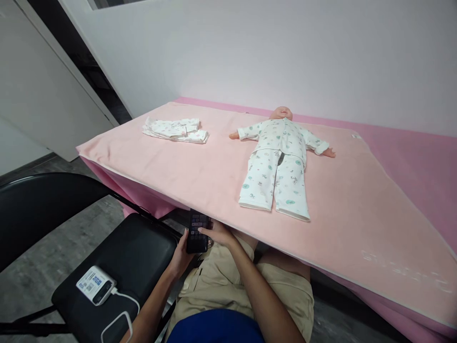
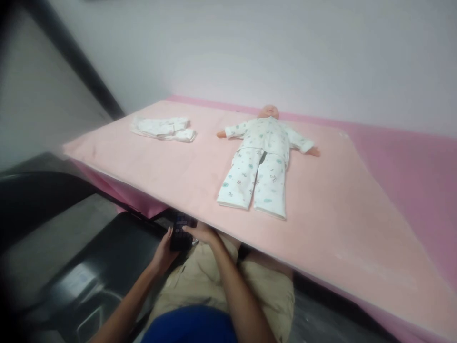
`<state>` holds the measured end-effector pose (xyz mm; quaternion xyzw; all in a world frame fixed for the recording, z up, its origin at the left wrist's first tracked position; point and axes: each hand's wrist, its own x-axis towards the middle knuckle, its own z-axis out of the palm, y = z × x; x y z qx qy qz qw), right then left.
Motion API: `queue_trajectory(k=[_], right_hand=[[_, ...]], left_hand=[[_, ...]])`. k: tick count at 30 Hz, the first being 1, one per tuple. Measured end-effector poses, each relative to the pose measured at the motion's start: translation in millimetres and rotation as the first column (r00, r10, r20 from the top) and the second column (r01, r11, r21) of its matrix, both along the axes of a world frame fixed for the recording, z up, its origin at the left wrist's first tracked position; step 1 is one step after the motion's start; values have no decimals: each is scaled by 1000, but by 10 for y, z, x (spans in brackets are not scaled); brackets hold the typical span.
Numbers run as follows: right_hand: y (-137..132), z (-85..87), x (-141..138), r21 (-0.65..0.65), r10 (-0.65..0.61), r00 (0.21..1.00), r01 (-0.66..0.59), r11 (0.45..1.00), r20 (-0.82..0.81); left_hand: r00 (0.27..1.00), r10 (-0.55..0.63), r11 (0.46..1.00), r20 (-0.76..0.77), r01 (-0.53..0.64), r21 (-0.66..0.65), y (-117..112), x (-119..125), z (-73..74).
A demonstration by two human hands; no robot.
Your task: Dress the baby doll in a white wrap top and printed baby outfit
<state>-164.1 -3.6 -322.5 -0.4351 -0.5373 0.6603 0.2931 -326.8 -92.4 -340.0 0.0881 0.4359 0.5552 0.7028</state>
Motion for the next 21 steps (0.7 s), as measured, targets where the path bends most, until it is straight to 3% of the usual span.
queue_trajectory(k=[16, 21], right_hand=[[-17, -36, -18, 8, -42, 999, 42, 999, 14], [-26, -7, -12, 6, -57, 998, 57, 998, 8]], left_hand=[[1000, 24, 999, -11, -24, 26, 0, 33, 49], [999, 33, 999, -22, -32, 18, -1, 6, -21]])
